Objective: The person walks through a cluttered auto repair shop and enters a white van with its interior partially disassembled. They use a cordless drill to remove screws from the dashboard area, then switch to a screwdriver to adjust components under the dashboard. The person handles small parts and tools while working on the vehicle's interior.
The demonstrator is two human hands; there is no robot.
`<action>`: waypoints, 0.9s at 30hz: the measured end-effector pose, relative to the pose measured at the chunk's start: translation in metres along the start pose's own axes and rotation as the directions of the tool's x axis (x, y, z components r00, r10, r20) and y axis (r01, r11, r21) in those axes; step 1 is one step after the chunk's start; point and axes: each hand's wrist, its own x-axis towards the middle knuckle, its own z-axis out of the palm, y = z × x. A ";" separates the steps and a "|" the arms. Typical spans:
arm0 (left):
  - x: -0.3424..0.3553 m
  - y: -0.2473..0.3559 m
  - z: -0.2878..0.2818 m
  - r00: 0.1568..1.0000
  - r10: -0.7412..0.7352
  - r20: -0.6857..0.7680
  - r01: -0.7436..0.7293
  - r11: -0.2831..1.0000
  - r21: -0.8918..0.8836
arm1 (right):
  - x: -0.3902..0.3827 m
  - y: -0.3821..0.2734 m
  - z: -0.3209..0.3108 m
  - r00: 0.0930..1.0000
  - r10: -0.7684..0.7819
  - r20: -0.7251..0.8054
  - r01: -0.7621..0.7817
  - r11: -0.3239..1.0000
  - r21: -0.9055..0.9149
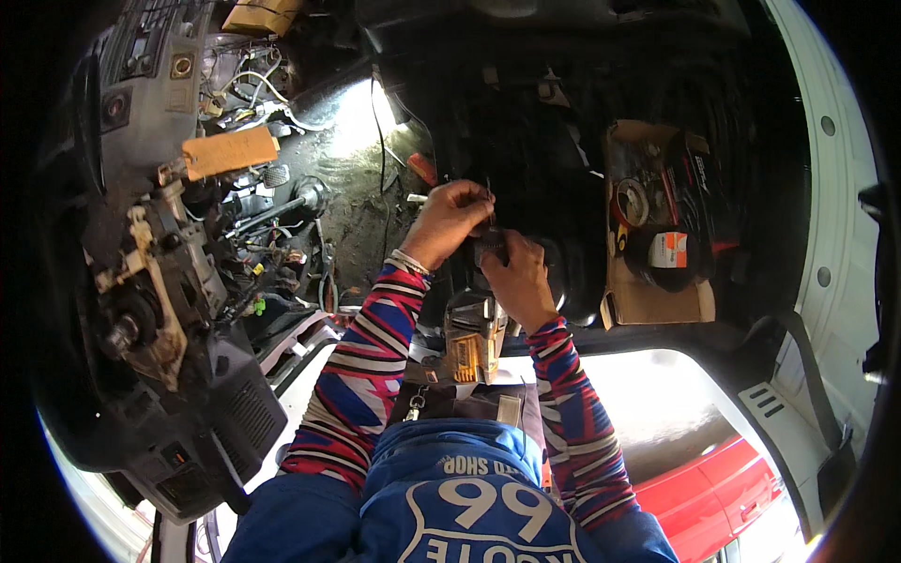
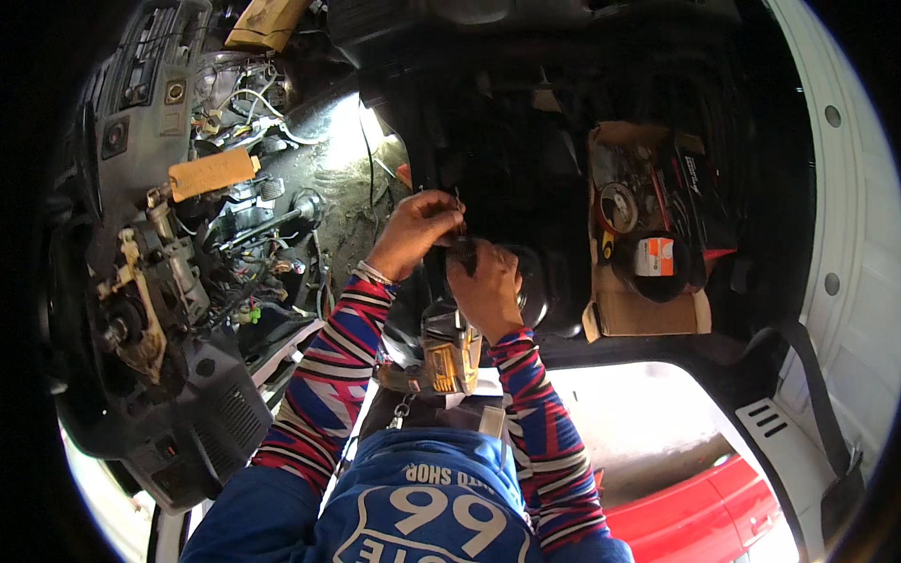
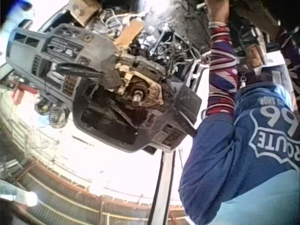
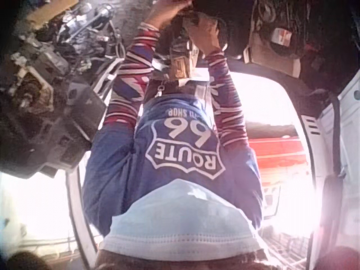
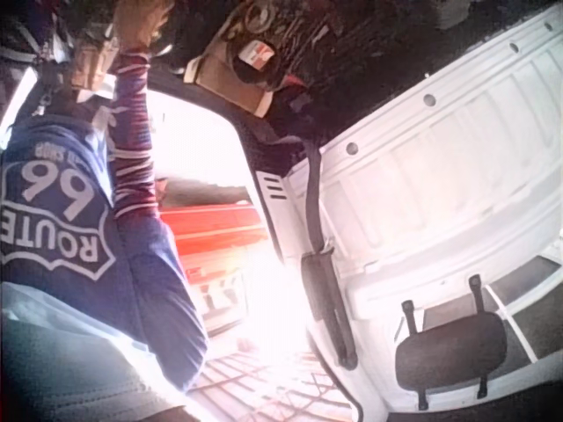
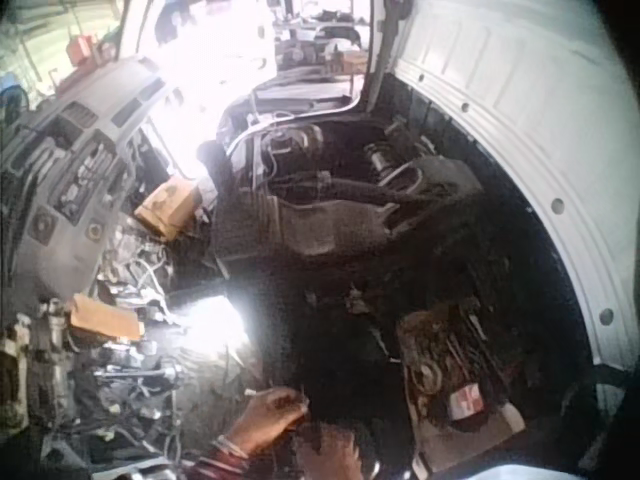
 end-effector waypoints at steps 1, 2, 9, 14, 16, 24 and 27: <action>0.002 -0.001 0.000 0.998 -0.055 0.007 0.055 0.998 -0.034 | 0.001 -0.003 0.001 0.994 0.093 0.059 -0.097 0.993 0.074; 0.004 -0.001 -0.001 0.999 -0.053 0.013 0.053 0.999 -0.009 | 0.002 -0.006 -0.001 0.985 0.153 0.079 -0.165 0.972 0.170; 0.011 0.006 -0.009 0.990 -0.099 0.100 0.097 0.995 0.025 | -0.019 -0.046 -0.005 0.986 0.005 -0.164 -0.029 0.989 -0.143; 0.012 0.008 -0.011 0.977 -0.204 0.059 0.181 0.945 0.272 | -0.019 -0.024 -0.023 0.992 0.085 -0.090 -0.081 0.995 0.054; 0.013 0.005 -0.010 0.982 -0.151 0.114 0.130 0.976 0.173 | -0.009 -0.021 -0.017 0.944 -0.252 -0.211 0.179 0.933 -0.313; 0.008 0.002 -0.007 0.988 0.004 0.156 -0.053 0.948 0.314 | -0.011 -0.054 -0.051 0.956 0.294 -0.018 -0.277 0.917 0.287; 0.007 0.005 0.000 0.994 -0.019 0.112 -0.024 0.927 0.375 | -0.001 -0.045 -0.041 0.998 0.019 -0.067 -0.015 0.998 0.055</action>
